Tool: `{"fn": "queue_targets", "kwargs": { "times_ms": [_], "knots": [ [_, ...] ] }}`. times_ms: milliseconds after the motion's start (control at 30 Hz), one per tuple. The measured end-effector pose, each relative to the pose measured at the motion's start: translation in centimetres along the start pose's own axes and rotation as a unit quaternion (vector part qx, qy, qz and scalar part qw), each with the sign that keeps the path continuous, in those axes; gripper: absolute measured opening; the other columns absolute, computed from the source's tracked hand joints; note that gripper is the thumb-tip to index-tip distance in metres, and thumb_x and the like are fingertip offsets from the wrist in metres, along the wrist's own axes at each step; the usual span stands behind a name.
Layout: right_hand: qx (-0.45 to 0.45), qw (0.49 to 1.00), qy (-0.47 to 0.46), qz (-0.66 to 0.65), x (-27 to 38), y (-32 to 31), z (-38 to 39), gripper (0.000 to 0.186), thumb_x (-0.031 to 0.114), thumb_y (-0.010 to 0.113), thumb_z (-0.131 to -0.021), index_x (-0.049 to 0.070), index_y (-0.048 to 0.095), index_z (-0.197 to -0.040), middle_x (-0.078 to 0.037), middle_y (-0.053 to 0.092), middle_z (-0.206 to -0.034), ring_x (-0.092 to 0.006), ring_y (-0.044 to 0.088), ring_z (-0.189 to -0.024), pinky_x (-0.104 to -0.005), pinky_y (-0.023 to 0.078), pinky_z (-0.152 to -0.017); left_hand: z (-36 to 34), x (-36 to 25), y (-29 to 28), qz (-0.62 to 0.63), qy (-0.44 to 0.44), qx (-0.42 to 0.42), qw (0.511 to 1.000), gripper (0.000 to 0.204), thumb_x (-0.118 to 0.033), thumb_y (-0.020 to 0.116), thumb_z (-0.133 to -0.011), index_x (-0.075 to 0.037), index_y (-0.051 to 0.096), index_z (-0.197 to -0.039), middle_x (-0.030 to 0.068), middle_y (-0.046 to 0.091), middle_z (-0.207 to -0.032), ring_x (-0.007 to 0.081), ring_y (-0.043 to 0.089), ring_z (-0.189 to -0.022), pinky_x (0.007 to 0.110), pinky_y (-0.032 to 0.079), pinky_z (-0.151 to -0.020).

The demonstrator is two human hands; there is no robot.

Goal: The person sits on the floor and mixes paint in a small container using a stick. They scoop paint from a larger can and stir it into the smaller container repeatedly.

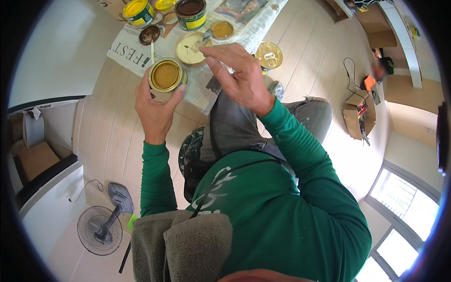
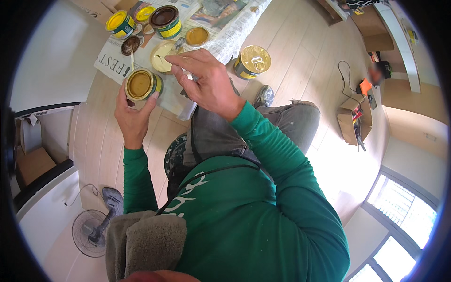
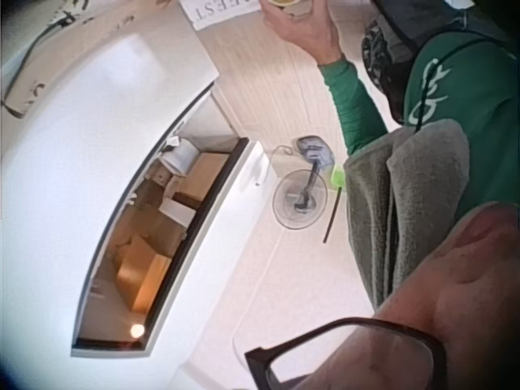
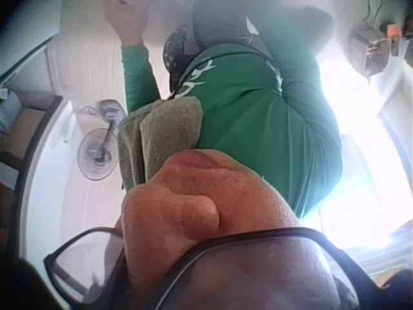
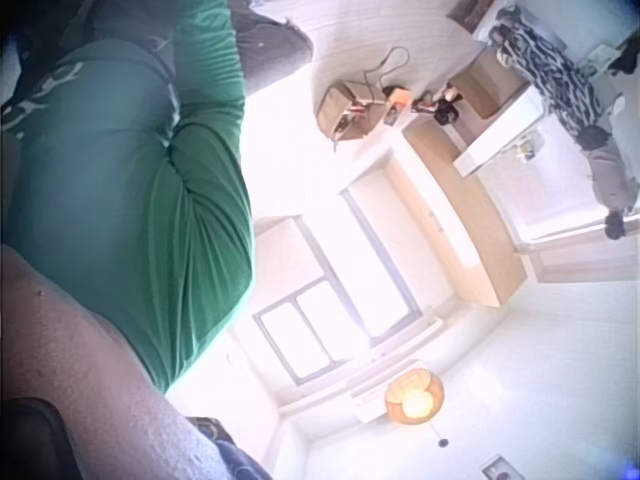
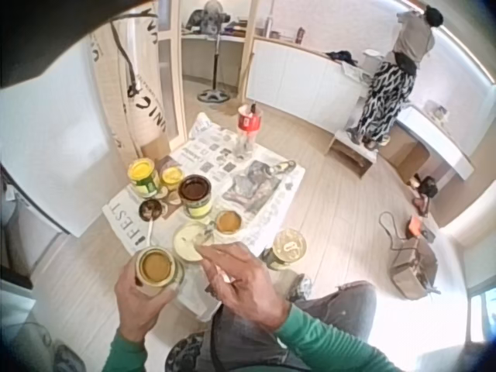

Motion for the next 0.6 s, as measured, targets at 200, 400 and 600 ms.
{"fn": "queue_targets", "kwargs": {
  "times_ms": [200,400,600],
  "knots": [
    [0.011,1.000,-0.010,0.017,0.49,0.00,0.32,0.032,0.006,0.080,-0.096,0.005,0.080,-0.128,-0.018,0.080,-0.111,-0.0357,0.071,-0.097,-0.0440,0.059,-0.085,-0.02,0.07,0.00,-0.004,-0.010,0.006,1.000,0.084,-0.030,0.100,-0.078,-0.005,0.065,-0.150,0.0085,0.074,-0.120,0.0224,0.062,-0.103,0.035,0.049,-0.084],
    [-0.004,1.000,-0.020,0.010,0.53,-0.24,0.20,0.033,0.005,0.080,-0.095,0.005,0.081,-0.128,-0.016,0.080,-0.111,-0.0354,0.070,-0.097,-0.0434,0.058,-0.085,-0.07,0.30,0.16,0.019,-0.016,0.006,1.000,0.084,-0.029,0.100,-0.079,-0.004,0.064,-0.150,0.0075,0.074,-0.120,0.0208,0.063,-0.103,0.034,0.049,-0.084],
    [-0.011,1.000,-0.015,0.010,0.52,-0.49,0.25,0.032,0.004,0.080,-0.095,0.005,0.081,-0.127,-0.015,0.080,-0.111,-0.0344,0.068,-0.094,-0.0436,0.057,-0.084,-0.10,0.27,0.24,0.033,-0.020,0.011,0.999,0.082,-0.025,0.100,-0.079,-0.003,0.064,-0.150,0.0074,0.075,-0.123,0.0200,0.063,-0.105,0.033,0.049,-0.085]
  ]
}}
Point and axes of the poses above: each hand's wrist, its own z-axis away from the middle knuckle, its own y-axis out of the palm, x = y × z, the point moved 7 cm from there along -z, towards the middle knuckle
